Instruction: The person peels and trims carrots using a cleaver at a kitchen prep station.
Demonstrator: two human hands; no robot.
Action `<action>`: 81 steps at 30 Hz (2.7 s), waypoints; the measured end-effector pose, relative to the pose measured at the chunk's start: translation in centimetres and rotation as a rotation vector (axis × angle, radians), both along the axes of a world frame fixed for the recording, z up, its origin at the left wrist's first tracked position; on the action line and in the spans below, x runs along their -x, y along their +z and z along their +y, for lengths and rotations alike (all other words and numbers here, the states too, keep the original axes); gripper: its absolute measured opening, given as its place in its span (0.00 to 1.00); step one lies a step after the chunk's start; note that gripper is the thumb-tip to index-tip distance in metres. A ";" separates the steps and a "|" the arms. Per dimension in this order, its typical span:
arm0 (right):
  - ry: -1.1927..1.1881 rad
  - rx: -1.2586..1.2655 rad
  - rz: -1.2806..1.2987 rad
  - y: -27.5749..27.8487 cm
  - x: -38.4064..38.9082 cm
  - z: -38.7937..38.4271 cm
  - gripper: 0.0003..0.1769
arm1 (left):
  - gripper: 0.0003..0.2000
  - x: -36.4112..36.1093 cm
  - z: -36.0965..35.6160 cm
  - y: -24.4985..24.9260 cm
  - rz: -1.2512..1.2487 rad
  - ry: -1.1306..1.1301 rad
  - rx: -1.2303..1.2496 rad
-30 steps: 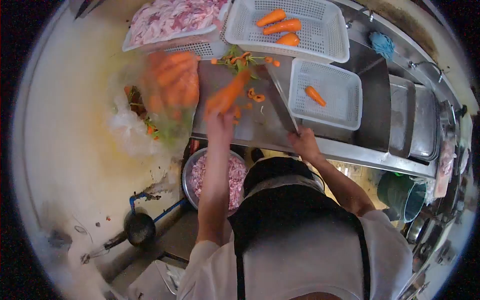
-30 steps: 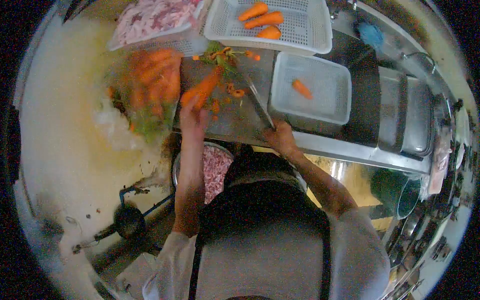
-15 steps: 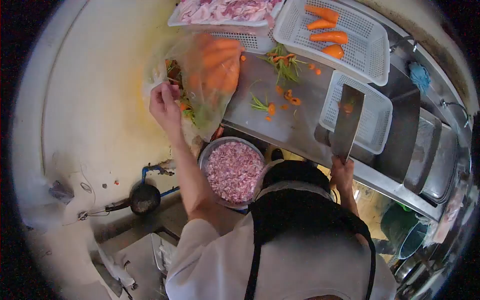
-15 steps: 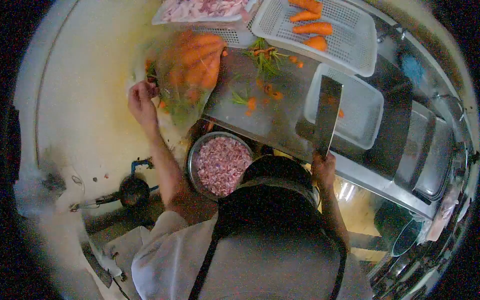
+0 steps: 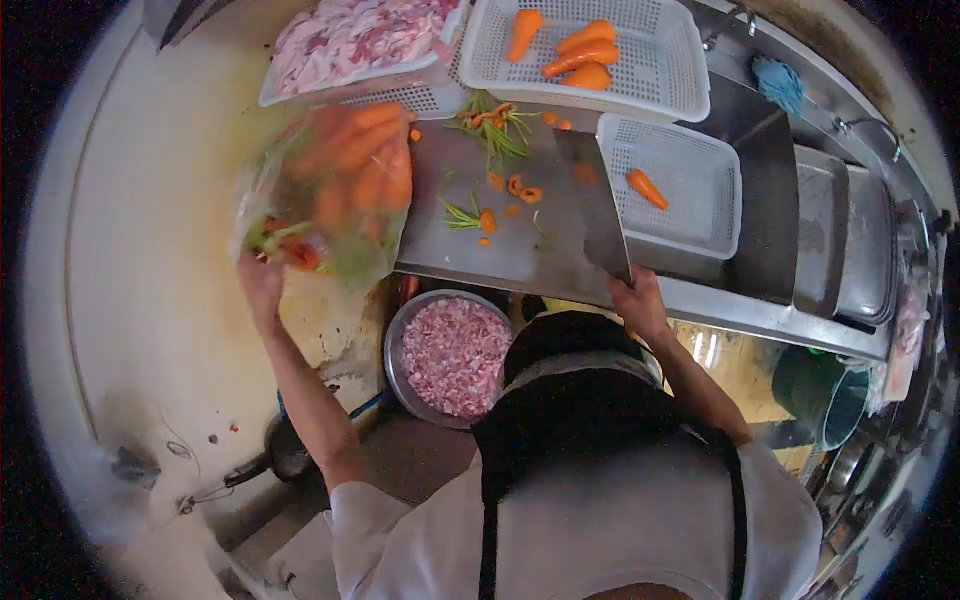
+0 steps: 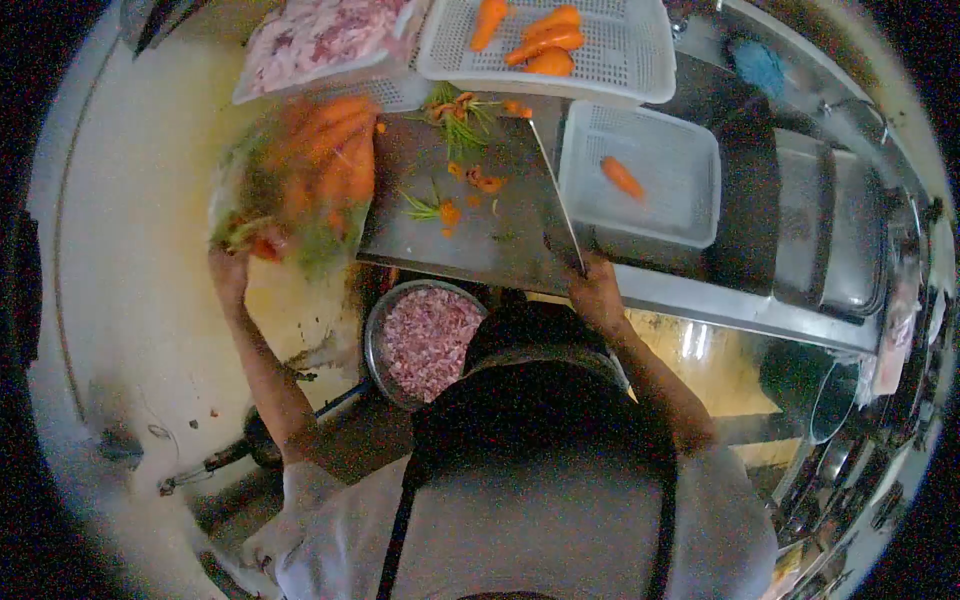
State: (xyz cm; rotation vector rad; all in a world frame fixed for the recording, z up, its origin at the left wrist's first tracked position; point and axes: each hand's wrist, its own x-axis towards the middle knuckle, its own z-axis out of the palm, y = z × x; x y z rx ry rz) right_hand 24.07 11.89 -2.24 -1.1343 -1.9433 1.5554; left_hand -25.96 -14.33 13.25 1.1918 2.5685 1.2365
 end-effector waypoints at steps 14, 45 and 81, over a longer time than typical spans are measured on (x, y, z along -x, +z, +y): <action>0.090 0.011 -0.164 2.9 1.3 0.5 0.15 | 0.22 -19.5 8.2 -0.6 -0.974 -0.040 -0.319; 0.474 -0.475 -0.346 0.8 7.0 3.4 0.22 | 0.17 -26.1 11.5 -2.1 -0.278 -0.129 0.073; 0.205 -0.208 -0.075 5.0 8.5 -0.6 0.18 | 0.18 -24.3 9.5 -8.7 -1.376 0.416 -0.871</action>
